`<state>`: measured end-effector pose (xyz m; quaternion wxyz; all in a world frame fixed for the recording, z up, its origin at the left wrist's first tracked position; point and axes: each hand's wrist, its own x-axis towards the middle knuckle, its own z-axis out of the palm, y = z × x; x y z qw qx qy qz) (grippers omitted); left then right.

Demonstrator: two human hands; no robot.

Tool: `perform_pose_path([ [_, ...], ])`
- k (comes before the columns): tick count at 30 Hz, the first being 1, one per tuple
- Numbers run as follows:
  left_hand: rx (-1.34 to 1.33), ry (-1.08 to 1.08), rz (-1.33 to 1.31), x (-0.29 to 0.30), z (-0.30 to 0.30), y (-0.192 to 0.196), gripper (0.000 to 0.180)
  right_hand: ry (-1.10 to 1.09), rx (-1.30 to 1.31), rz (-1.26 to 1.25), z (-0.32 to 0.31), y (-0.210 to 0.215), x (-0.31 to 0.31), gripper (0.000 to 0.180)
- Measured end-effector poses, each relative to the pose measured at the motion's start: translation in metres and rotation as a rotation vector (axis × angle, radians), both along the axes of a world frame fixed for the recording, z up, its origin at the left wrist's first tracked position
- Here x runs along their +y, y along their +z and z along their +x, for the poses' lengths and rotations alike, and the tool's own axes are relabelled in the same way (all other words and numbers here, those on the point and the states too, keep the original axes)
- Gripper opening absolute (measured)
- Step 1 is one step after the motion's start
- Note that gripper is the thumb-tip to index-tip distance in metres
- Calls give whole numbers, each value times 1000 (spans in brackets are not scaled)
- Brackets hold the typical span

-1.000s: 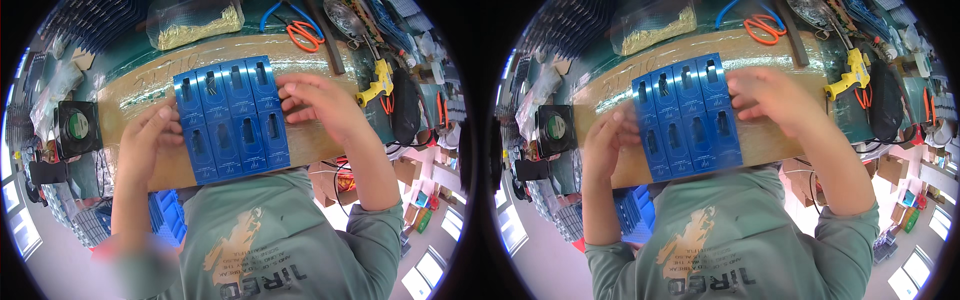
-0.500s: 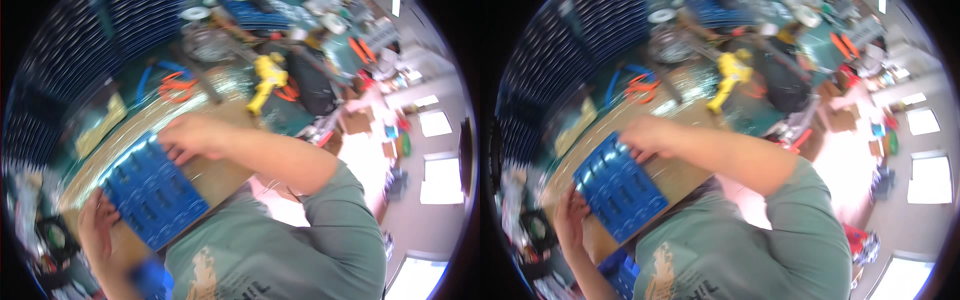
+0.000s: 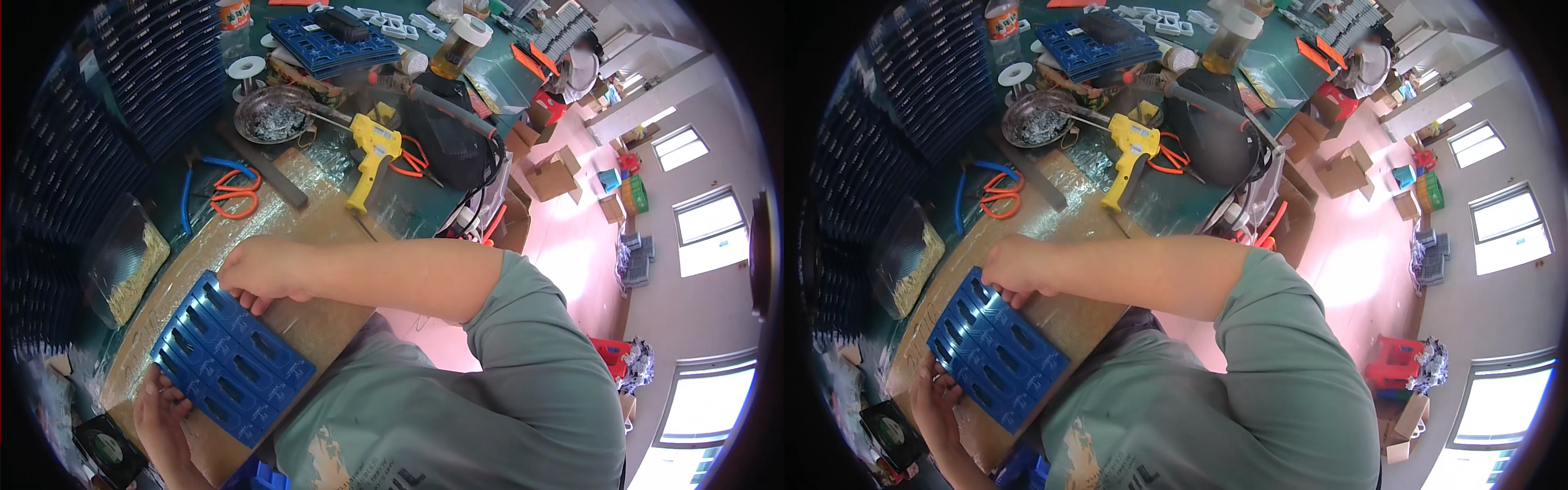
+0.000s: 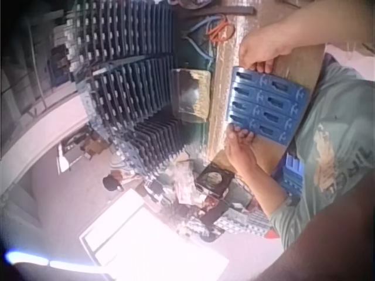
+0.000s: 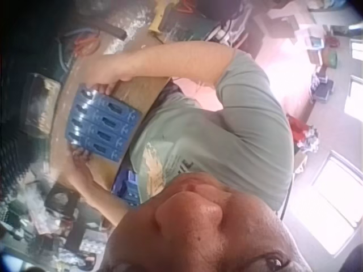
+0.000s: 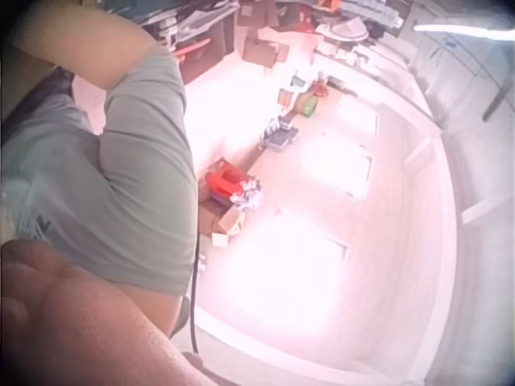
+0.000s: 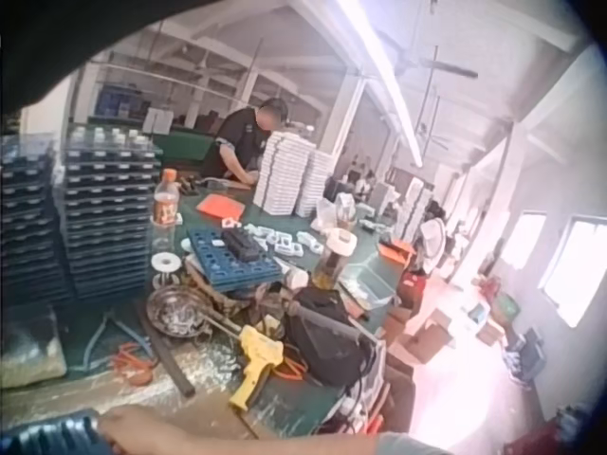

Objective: The person assembles electronic components into blue plastic housings, then solders wires to the components using a soldering iron and pliers.

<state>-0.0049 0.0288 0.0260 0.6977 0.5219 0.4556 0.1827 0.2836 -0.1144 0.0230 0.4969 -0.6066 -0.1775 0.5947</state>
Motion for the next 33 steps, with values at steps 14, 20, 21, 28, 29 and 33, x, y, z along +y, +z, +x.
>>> perform_pose_path([
  [14, -14, -46, 25, -2, -4, -3, 52, 52, -95, -154, -3, 2, 18, 24],
  [20, -61, -58, -7, 1, -4, -7, 53, 11, -141, -133, -5, -5, 18, 21],
  [21, -76, -50, -20, 1, -6, -9, 53, 4, -146, -136, -6, -3, 16, 21],
  [28, -108, -55, -30, -1, -6, -9, 51, 19, -191, -133, -7, -7, 18, 20],
  [29, -110, -56, -28, -1, -5, -9, 51, 24, -188, -115, -6, -11, 18, 21],
  [33, -85, -25, -36, 1, -13, -9, 49, 87, -144, -154, -3, -4, 28, 22],
])
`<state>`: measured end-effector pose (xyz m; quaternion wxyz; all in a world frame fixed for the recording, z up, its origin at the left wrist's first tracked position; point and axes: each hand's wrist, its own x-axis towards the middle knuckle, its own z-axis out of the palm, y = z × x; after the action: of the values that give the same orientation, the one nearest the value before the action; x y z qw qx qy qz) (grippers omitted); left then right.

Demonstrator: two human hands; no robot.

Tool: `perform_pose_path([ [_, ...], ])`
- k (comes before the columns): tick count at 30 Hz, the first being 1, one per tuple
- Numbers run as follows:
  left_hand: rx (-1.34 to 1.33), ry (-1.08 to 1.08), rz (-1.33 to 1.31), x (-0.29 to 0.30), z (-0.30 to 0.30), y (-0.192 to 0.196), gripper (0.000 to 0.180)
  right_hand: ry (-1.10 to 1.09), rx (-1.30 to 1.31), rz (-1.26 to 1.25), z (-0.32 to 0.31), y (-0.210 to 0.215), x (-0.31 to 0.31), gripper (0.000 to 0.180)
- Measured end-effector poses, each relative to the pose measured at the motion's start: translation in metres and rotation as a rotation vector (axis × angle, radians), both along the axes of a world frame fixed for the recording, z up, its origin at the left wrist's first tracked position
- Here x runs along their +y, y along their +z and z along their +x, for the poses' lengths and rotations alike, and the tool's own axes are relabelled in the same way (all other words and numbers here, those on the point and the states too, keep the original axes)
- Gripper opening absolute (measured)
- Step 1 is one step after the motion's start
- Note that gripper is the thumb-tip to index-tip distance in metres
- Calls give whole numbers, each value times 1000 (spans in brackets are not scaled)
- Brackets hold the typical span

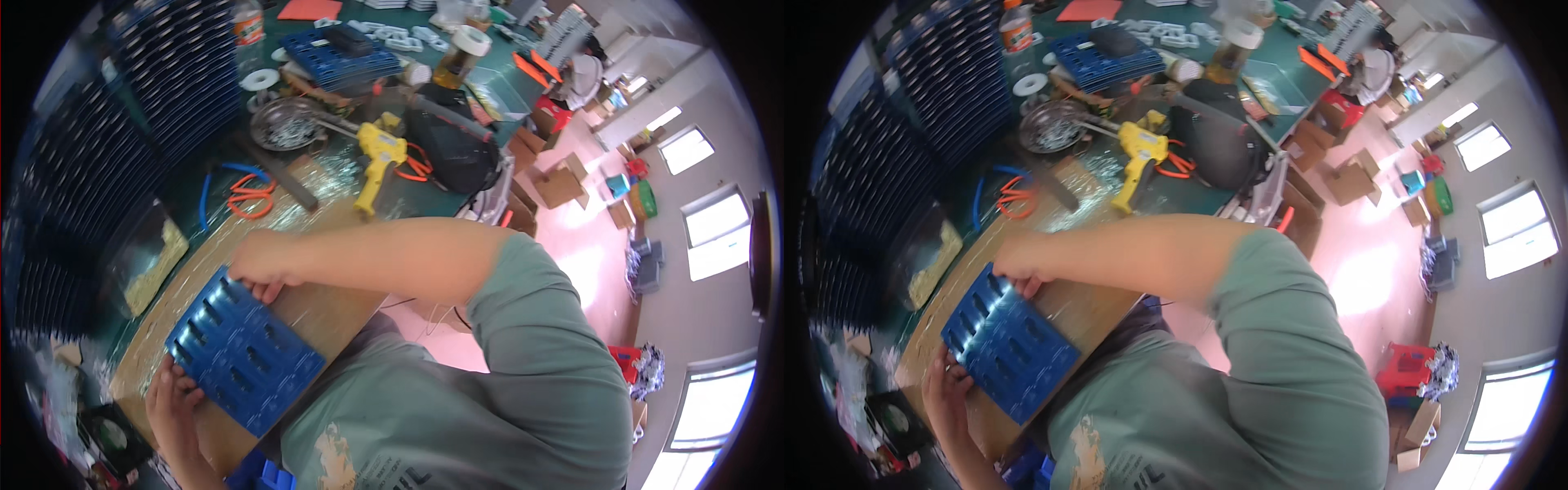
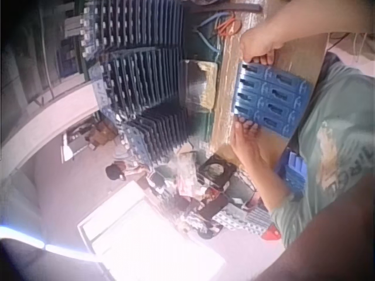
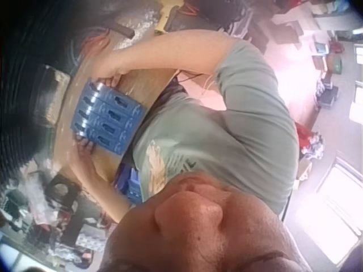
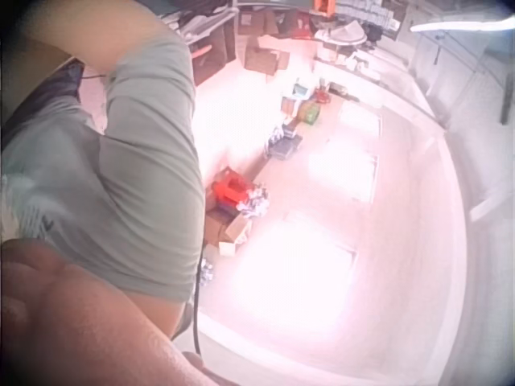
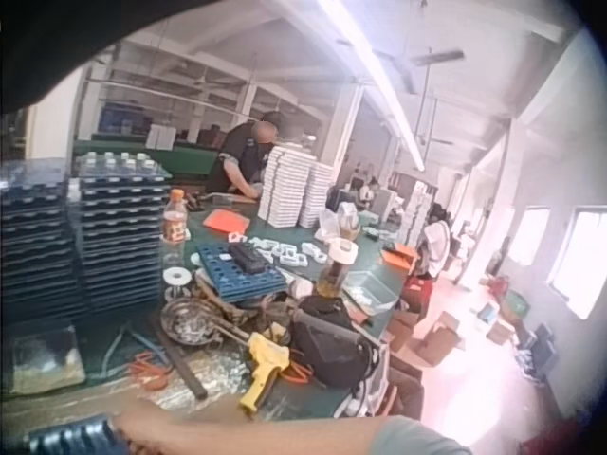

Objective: The person assembles electronic components into blue plastic housings, then solders wires to the components using a soldering iron and pliers.

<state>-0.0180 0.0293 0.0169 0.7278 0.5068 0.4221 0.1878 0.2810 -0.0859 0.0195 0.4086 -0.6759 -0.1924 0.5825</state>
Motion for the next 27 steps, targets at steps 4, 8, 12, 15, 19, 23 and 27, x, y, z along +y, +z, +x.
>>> perform_pose_path([
  [4, -19, 13, -1, 2, 3, 2, 46, 46, -98, 17, 3, 12, -3, 30],
  [8, -29, 57, -27, 10, 21, 8, 44, -59, -154, 21, 12, 15, 4, 24],
  [12, -30, 32, -34, 12, 21, 14, 42, -28, -115, 7, 7, 14, 10, 22],
  [15, -37, 26, -40, 9, 23, 17, 40, -49, -154, 1, 6, 8, 11, 18],
  [19, -97, 54, -66, 11, 24, 16, 37, -36, -143, 11, 7, 5, 12, 18],
  [23, -85, 46, -79, 16, 9, 3, 42, -6, -198, 73, 6, 1, 11, 20],
  [27, -108, 93, -155, 3, 15, 8, 38, -86, -177, 129, 7, 7, -14, 21],
])
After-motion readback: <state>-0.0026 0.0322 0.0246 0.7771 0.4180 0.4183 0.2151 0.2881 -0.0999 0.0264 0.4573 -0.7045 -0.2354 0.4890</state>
